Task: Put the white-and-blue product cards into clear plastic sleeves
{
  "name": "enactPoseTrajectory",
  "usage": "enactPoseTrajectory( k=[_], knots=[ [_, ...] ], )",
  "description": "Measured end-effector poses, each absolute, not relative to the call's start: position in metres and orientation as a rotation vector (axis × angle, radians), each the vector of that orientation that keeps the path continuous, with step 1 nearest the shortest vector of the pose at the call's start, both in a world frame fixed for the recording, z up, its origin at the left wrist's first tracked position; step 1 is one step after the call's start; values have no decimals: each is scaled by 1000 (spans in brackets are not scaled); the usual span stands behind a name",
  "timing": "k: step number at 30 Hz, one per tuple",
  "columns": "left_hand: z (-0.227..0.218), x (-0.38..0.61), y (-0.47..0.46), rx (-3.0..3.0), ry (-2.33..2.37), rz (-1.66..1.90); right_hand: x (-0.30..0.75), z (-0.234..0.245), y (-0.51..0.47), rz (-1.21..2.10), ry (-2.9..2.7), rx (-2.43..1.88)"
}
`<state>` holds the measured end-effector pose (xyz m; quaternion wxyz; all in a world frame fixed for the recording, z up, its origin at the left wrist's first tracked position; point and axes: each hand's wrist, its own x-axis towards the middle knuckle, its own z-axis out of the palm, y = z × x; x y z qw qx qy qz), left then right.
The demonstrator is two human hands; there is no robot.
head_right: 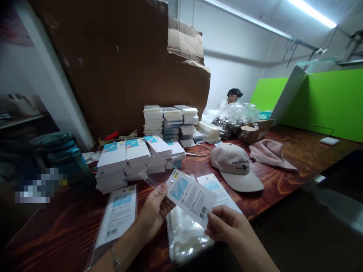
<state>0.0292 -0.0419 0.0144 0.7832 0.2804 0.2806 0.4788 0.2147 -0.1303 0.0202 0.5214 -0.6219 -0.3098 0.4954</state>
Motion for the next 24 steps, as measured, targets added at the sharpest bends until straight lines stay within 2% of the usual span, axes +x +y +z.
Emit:
enactPoseTrajectory(
  k=[11,24],
  knots=[
    [17,28,-48,825,516,942,193,38,-114,1152,-837,-1477],
    [16,28,-52,993,536,860,184,36,-99,1163,-898,-1434]
  ],
)
